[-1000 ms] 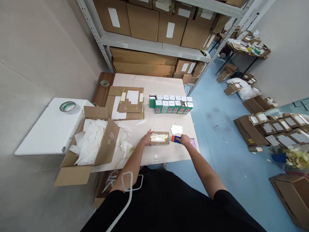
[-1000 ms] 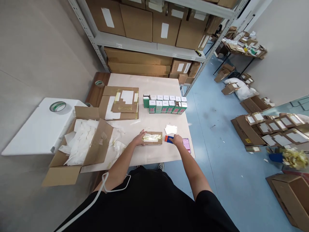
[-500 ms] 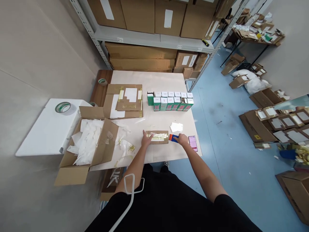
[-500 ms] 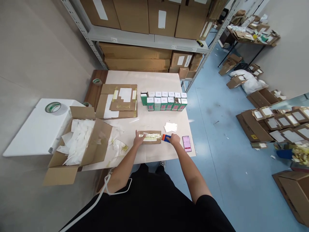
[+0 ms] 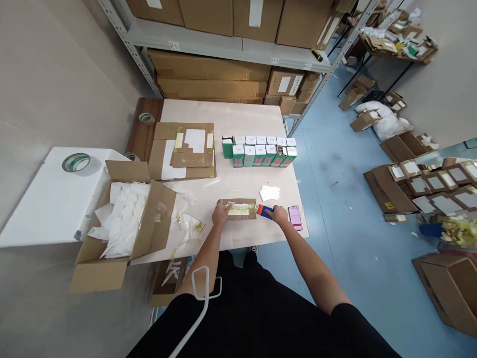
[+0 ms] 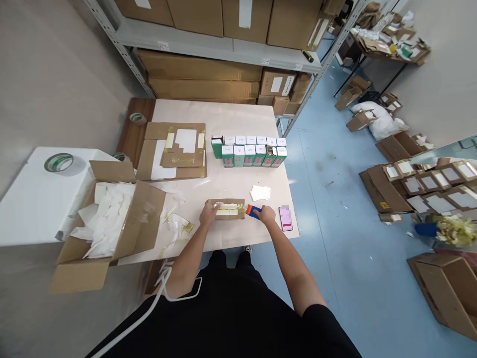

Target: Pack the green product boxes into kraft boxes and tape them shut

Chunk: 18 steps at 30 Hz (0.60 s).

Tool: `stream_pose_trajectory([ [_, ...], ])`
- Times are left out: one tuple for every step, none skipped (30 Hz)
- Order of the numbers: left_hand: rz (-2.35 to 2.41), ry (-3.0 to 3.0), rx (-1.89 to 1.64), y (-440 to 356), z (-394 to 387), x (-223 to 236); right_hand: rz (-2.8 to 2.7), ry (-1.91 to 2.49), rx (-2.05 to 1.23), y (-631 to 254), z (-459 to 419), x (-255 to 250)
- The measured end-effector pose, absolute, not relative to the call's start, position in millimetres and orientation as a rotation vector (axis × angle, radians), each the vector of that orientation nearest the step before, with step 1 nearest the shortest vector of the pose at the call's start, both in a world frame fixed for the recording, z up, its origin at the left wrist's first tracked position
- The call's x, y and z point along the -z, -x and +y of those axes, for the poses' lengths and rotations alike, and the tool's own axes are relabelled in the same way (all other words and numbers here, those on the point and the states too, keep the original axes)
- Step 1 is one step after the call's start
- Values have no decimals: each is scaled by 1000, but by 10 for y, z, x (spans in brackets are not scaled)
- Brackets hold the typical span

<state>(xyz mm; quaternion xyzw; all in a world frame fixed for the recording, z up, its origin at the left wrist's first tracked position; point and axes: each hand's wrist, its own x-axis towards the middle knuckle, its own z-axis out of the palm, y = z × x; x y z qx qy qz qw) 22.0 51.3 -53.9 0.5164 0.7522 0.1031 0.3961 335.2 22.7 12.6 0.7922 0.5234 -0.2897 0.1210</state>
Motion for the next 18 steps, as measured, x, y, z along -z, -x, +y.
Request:
stream_pose_trajectory([
  [1933, -1284, -289, -219, 509, 542, 1517, -2321, 850, -3358, 212, -138],
  [1930, -1277, -302, -212, 508, 547, 1510, -2328, 857, -3362, 194, -155],
  [1921, -1272, -312, -194, 511, 556, 1508, -2336, 864, -3364, 174, -176],
  [1912, -1264, -321, -164, 516, 571, 1516, -2348, 871, -3360, 152, -202],
  [1901, -1251, -332, -121, 523, 592, 1531, -2362, 878, -3348, 129, -232],
  [1889, -1234, -345, -65, 534, 618, 1553, -2377, 887, -3327, 107, -266],
  [1873, -1213, -365, 1, 546, 649, 1580, -2392, 895, -3294, 86, -300],
  [1850, -1190, -391, 76, 561, 681, 1610, -2405, 902, -3250, 67, -335],
  [1824, -1167, -422, 155, 578, 715, 1640, -2417, 907, -3196, 53, -369],
  [1798, -1145, -450, 236, 596, 747, 1668, -2427, 911, -3133, 43, -401],
  [1777, -1124, -471, 314, 616, 777, 1693, -2438, 912, -3064, 38, -431],
  [1763, -1105, -484, 388, 637, 803, 1717, -2448, 911, -2993, 38, -460],
  [1755, -1088, -491, 455, 659, 826, 1742, -2457, 908, -2920, 42, -489],
  [1747, -1075, -494, 515, 681, 846, 1767, -2461, 905, -2847, 50, -517],
  [1741, -1064, -496, 569, 703, 863, 1791, -2462, 900, -2775, 61, -547],
  [1738, -1059, -497, 617, 724, 875, 1814, -2459, 891, -2703, 73, -579],
  [1745, -1062, -490, 661, 745, 882, 1833, -2454, 880, -2629, 87, -613],
  [1766, -1068, -474, 703, 763, 884, 1847, -2446, 871, -2552, 101, -649],
])
